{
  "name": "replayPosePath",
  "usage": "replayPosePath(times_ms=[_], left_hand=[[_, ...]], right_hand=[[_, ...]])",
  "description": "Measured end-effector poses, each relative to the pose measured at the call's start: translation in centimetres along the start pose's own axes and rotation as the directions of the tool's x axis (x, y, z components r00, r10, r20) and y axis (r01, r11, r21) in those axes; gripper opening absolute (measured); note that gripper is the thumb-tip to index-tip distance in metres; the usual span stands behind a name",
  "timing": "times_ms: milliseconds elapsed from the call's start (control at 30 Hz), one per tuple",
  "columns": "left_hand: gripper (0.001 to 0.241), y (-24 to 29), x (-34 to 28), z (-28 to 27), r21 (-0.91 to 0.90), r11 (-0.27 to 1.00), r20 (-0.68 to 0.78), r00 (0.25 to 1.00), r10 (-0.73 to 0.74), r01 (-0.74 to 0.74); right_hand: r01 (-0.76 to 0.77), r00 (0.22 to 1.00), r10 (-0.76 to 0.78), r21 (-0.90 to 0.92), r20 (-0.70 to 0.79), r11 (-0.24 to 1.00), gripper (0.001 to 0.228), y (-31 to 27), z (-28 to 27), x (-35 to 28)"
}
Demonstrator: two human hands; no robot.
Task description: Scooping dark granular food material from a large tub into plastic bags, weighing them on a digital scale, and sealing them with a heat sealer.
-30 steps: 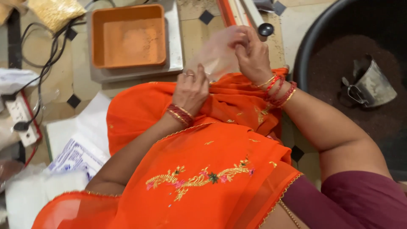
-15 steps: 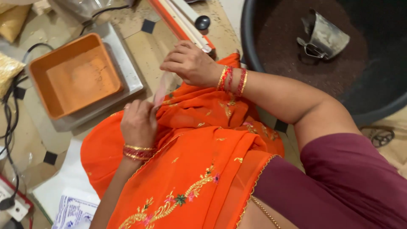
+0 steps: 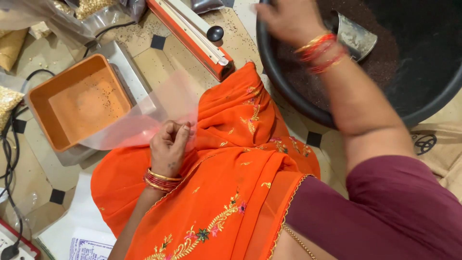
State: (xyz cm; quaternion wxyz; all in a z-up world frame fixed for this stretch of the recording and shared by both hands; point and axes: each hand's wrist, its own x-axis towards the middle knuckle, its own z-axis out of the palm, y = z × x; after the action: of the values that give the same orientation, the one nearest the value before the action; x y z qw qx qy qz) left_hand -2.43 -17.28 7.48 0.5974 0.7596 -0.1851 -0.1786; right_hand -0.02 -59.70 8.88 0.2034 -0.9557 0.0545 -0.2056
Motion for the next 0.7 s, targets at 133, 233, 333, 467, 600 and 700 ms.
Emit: replayPosePath(times_ms=[133, 233, 333, 467, 600, 700], left_hand=[[0.027, -0.7, 0.5, 0.9, 0.413, 0.911, -0.122, 0.991, 0.045, 0.009], [0.016, -0.4, 1.5, 1.8, 0.279, 0.960, -0.080, 0.995, 0.064, -0.039], [0.020, 0.4, 2.0, 2.7, 0.324, 0.940, -0.008, 0.993, 0.117, -0.108], [0.023, -0.7, 2.5, 2.5, 0.607, 0.711, 0.098, 0.921, 0.377, -0.356], [0.025, -0.7, 2.6, 1.7, 0.552, 0.824, -0.079, 0.976, 0.205, -0.129], [0.034, 0.2, 2.7, 1.3, 0.545, 0.830, -0.076, 0.978, 0.192, -0.121]], right_hand=[[-0.175, 0.963, 0.227, -0.297, 0.148, 0.939, 0.045, 16.5, -0.3, -8.0], [-0.168, 0.791, 0.518, -0.700, 0.324, 0.694, 0.045, 23.2, -0.1, -12.7], [-0.409, 0.696, 0.625, -0.521, 0.354, 0.750, 0.048, 21.6, 0.1, -12.1], [-0.312, 0.572, 0.639, -0.584, 0.514, 0.749, 0.067, 26.3, 7.2, -12.6], [-0.158, 0.614, 0.536, -0.575, 0.579, 0.803, 0.069, 29.0, 11.5, -12.8], [-0.253, 0.581, 0.596, -0.574, 0.554, 0.779, 0.073, 13.6, 2.4, -8.3]])
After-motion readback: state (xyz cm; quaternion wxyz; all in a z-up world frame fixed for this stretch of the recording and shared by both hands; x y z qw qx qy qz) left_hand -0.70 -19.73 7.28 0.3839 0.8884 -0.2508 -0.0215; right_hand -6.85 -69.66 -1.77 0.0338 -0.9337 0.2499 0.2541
